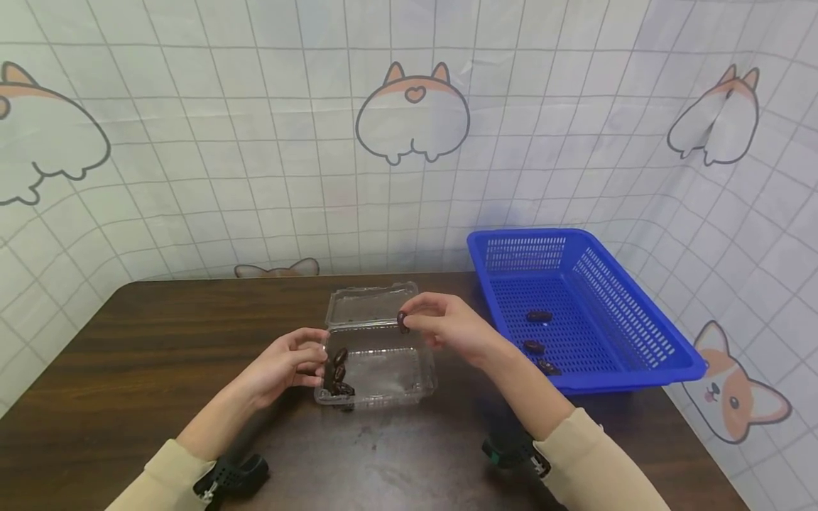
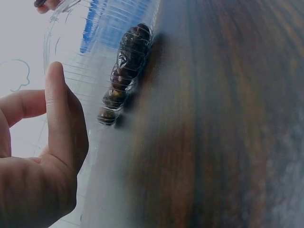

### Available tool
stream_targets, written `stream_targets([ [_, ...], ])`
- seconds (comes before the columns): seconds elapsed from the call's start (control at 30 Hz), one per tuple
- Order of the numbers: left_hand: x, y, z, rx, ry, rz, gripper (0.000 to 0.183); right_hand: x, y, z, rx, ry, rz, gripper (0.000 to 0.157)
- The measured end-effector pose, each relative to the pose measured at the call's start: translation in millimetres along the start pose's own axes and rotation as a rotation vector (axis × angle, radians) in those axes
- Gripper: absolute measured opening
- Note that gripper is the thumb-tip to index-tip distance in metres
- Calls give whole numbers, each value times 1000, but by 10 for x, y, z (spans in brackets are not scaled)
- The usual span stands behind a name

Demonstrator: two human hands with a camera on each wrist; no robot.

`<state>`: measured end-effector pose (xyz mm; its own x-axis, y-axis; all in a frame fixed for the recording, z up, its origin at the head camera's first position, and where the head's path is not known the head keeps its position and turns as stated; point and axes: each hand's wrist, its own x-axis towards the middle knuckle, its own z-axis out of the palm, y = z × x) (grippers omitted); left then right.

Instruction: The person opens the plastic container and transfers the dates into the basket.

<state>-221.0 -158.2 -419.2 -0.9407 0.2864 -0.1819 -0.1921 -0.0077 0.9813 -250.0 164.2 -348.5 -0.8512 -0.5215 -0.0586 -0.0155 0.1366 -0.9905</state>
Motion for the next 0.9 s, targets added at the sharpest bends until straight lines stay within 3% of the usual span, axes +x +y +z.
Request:
stream_targets([
  [0.57,0,2,-2,-7,-7,-3,51,-268,-85,-354,-25,96,4,27],
  [0.9,30,-29,-2,-4,0,1,51,-360,-101,-513,17,146,8,25],
])
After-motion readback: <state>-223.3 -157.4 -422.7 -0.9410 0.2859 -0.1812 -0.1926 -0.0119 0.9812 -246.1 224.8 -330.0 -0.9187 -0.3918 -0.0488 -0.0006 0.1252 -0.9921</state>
